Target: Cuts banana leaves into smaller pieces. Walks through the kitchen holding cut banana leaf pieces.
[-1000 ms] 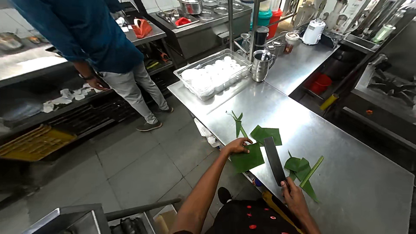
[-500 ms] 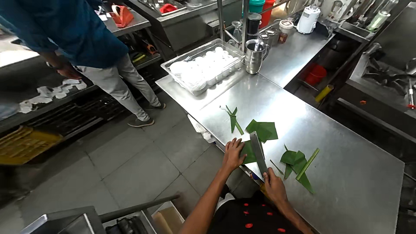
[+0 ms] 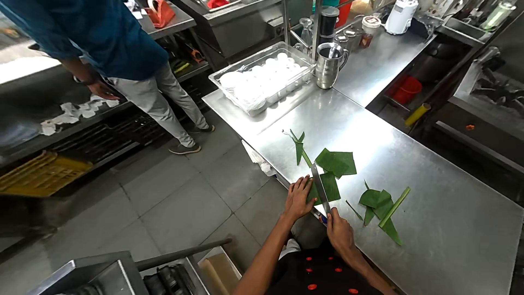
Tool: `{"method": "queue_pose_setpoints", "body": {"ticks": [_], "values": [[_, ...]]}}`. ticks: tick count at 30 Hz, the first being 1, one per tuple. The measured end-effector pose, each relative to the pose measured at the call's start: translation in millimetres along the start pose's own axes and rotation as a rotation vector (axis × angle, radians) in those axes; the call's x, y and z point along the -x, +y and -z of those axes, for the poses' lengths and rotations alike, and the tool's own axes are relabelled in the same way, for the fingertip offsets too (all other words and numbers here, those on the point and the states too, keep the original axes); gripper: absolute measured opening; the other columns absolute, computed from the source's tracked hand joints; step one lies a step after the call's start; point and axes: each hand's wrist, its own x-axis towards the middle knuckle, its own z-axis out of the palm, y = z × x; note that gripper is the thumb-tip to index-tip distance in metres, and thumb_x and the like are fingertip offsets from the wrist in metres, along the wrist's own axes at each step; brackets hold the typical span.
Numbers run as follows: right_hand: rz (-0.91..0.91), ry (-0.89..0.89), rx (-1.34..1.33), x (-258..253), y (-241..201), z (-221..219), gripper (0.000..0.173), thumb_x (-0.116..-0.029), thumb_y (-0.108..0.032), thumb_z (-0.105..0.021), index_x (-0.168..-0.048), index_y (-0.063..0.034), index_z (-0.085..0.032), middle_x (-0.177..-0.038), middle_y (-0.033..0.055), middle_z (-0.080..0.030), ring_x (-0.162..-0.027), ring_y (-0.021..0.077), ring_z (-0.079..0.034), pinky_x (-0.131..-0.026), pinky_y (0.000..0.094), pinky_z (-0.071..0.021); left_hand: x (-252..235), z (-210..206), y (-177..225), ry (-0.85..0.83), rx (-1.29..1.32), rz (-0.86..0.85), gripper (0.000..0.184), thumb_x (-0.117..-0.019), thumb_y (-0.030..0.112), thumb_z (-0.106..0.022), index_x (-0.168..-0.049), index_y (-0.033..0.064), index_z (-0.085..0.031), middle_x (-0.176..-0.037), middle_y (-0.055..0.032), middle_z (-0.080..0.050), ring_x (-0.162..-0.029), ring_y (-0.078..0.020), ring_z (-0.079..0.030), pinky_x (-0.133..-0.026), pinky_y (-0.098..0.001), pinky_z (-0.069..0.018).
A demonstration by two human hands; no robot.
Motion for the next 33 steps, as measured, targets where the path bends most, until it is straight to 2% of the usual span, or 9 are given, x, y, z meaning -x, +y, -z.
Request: {"method": "queue_pose_setpoints", "body": {"ticks": [3, 9, 13, 19, 23, 28, 33], "values": [[-0.010, -0.005, 0.007, -1, -2, -2, 0.033, -0.1081, -0.034, -0.038, -0.120, -0.0137, -0.061, -0.078, 0.0088, -0.070, -0.076, 0.0294, -0.073, -0.066, 0.0476, -0.0575, 2, 3, -3, -0.052, -0.057, -0.023, 0.087, -0.0886, 0.062, -0.063, -0.160, 0.0185, -0.039, -0.169, 0.0002, -0.027, -0.153, -0.0246, -0.028, -0.119, -0.0543, -0.0289], [-0.038, -0.023, 0.026, -1, -6, -3, 0.034, -0.1081, -0.034, -0.038, -0.124, -0.0128, -0.061, -0.083, 0.0106, -0.072, -0.081, 0.0311, -0.074, -0.069, 0.0491, -0.0583, 1, 3, 0, -0.062, -0.110, -0.009, 0.090, -0.0880, 0.072, -0.056, -0.161, 0.0226, -0.036, -0.170, 0.0013, -0.026, -0.153, -0.0255, -0.029, -0.117, -0.0586, -0.0296], [-0.020, 0.000, 0.044, -1, -6, -6, 0.034, -0.1078, -0.033, -0.039, -0.123, -0.0137, -0.062, -0.082, 0.0094, -0.072, -0.079, 0.0300, -0.074, -0.067, 0.0479, -0.0583, 3, 1, 3, -0.047, -0.111, 0.015, 0.091, -0.0869, 0.074, -0.057, -0.160, 0.0237, -0.038, -0.169, 0.0036, -0.026, -0.151, -0.0255, -0.030, -0.114, -0.0589, -0.0322], [0.004, 0.048, 0.097, -2, -6, -12, 0.032, -0.1071, -0.031, -0.040, -0.121, -0.0132, -0.063, -0.079, 0.0084, -0.072, -0.075, 0.0289, -0.074, -0.063, 0.0464, -0.0584, 9, -2, 7, -0.020, -0.131, 0.045, 0.092, -0.0872, 0.077, -0.052, -0.161, 0.0262, -0.035, -0.169, 0.0091, -0.026, -0.152, -0.0205, -0.028, -0.115, -0.0582, -0.0288], [-0.033, 0.034, 0.123, -1, -11, -9, 0.032, -0.1074, -0.029, -0.039, -0.122, -0.0127, -0.062, -0.080, 0.0084, -0.072, -0.075, 0.0285, -0.074, -0.064, 0.0456, -0.0586, 15, -9, 9, 0.019, -0.113, 0.094, 0.095, -0.0855, 0.080, -0.052, -0.161, 0.0240, -0.036, -0.169, 0.0109, -0.027, -0.151, -0.0179, -0.029, -0.114, -0.0551, -0.0316], [-0.020, 0.074, 0.127, -1, -11, -11, 0.029, -0.1066, -0.027, -0.041, -0.119, -0.0116, -0.063, -0.074, 0.0076, -0.070, -0.069, 0.0284, -0.073, -0.059, 0.0450, -0.0577, 19, -15, 9, 0.024, -0.104, 0.118, 0.096, -0.0862, 0.080, -0.050, -0.162, 0.0240, -0.033, -0.170, 0.0110, -0.024, -0.154, -0.0179, -0.024, -0.117, -0.0562, -0.0259], [0.013, 0.114, 0.182, -4, -15, -15, 0.028, -0.1053, -0.023, -0.044, -0.117, -0.0108, -0.065, -0.072, 0.0077, -0.070, -0.065, 0.0280, -0.073, -0.056, 0.0437, -0.0578, 17, -15, 9, -0.019, -0.118, 0.130, 0.101, -0.0847, 0.083, -0.049, -0.164, 0.0246, -0.029, -0.172, 0.0110, -0.018, -0.159, -0.0184, -0.013, -0.123, -0.0599, -0.0134]]}}
